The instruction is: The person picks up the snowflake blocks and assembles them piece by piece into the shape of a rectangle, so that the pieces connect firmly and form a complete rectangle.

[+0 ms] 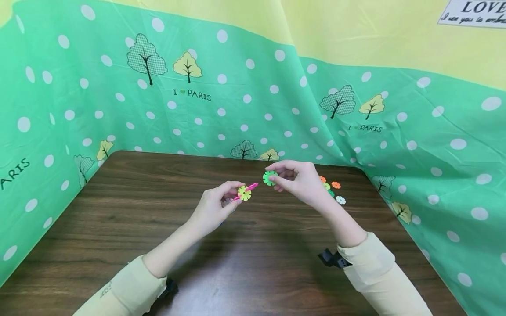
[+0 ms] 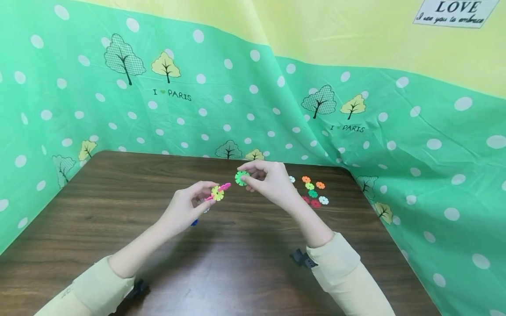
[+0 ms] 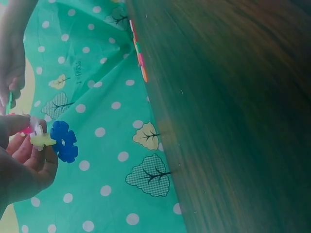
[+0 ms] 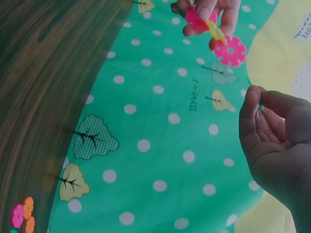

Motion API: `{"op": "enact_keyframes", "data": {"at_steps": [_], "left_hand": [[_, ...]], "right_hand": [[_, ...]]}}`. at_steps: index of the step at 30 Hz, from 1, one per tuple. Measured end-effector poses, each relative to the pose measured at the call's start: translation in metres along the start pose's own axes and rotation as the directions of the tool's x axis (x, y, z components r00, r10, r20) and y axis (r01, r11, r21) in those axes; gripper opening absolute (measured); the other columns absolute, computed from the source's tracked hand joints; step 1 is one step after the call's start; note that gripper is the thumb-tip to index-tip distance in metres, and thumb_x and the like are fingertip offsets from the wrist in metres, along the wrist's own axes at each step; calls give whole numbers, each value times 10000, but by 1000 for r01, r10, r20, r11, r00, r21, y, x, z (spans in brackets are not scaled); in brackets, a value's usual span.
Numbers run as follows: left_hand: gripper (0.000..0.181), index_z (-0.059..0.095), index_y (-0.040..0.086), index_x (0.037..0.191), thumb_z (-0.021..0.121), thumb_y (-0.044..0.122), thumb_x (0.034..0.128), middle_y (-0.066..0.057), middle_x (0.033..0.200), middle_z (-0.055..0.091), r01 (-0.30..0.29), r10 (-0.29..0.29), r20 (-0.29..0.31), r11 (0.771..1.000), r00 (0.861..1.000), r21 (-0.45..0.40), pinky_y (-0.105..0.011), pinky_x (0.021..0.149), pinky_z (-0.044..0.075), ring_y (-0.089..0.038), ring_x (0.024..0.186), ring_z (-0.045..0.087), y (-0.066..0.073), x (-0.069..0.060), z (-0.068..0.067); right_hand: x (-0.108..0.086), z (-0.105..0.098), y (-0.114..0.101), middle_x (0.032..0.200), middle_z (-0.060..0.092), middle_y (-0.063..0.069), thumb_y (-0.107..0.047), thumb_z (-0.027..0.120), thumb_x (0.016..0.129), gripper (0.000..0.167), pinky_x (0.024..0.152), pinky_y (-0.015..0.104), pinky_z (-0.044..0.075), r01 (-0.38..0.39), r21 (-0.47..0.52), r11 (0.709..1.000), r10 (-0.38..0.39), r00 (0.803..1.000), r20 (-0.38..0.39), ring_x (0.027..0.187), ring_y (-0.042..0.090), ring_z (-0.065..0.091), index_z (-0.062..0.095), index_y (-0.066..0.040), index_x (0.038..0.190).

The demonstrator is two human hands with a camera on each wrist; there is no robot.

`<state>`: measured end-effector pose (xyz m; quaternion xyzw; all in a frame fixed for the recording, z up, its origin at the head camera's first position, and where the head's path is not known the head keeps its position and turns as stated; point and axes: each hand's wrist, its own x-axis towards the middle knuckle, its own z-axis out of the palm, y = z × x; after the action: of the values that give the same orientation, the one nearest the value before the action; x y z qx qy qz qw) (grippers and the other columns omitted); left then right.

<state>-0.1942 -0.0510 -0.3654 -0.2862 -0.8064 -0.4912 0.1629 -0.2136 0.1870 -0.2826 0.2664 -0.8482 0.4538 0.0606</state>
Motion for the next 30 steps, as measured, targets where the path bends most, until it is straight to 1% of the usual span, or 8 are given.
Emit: {"op": "enact_keyframes", "data": {"at_steps": [2, 3, 6, 10, 13, 18, 24, 30], "left_hand": [[347, 623, 132, 1143, 723, 60, 819, 15, 880, 711, -13, 13, -4, 1000, 1000, 15, -249, 611, 500, -70, 731, 605, -1, 0, 1], [345, 624, 136, 1141, 724, 62, 819, 18, 876, 710, -21, 21, -5, 1000, 1000, 22, -246, 618, 502, -68, 734, 607, -1, 0, 1], [338, 628, 132, 1137, 724, 65, 820, 20, 874, 709, -37, 37, -5, 999, 999, 36, -234, 638, 510, -63, 746, 618, -2, 0, 2], [343, 634, 119, 1138, 731, 65, 813, 19, 873, 707, -59, 60, -10, 997, 998, 54, -230, 664, 520, -63, 754, 625, -2, 0, 2], [352, 639, 92, 1136, 734, 39, 802, 12, 879, 710, -81, 82, -14, 995, 997, 59, -228, 680, 529, -69, 755, 631, -2, 0, 3], [357, 650, 55, 1136, 735, 13, 791, -22, 915, 718, -102, 103, -14, 993, 995, 59, -209, 699, 540, -89, 770, 653, -2, 0, 3], [384, 670, 74, 1156, 754, 62, 781, -57, 971, 721, -133, 138, -25, 980, 990, 145, -252, 700, 554, -113, 786, 671, 1, -3, 1], [390, 689, 98, 1140, 769, 55, 760, -42, 963, 727, -187, 203, -55, 960, 978, 208, -265, 684, 546, -116, 767, 662, -1, -5, 2]], "right_hand": [[1, 2, -2, 771, 691, 104, -150, 738, 818, 232, 562, 285, 555, 1, 9, 1000, -2, 1000, 14, 625, 195, 673, 705, -85, 1038], [1, 4, -2, 775, 693, 99, -143, 739, 816, 236, 600, 293, 565, 5, 14, 1000, -5, 1000, 23, 623, 199, 674, 705, -74, 1039], [2, 6, -2, 781, 697, 91, -133, 745, 808, 244, 603, 294, 566, 6, 20, 1000, -7, 999, 47, 615, 192, 676, 708, -60, 1038], [1, 9, -3, 777, 702, 62, -155, 754, 801, 236, 589, 301, 564, 6, -7, 1000, -6, 997, 78, 596, 163, 670, 718, -91, 1025], [2, 10, -2, 764, 704, 62, -157, 748, 808, 220, 577, 300, 559, 25, -40, 999, -21, 995, 100, 581, 145, 661, 722, -115, 1023], [3, 11, -1, 737, 703, 50, -141, 736, 818, 202, 563, 294, 551, 54, -68, 996, -45, 992, 118, 563, 125, 649, 725, -111, 1018], [2, 13, -5, 741, 702, 3, -114, 733, 819, 179, 560, 307, 553, 44, -76, 996, -34, 992, 120, 556, 134, 649, 729, -93, 996], [2, 15, -7, 754, 701, -12, -107, 737, 813, 169, 544, 285, 540, 58, -105, 993, -46, 992, 113, 558, 184, 650, 734, -89, 981]]}}
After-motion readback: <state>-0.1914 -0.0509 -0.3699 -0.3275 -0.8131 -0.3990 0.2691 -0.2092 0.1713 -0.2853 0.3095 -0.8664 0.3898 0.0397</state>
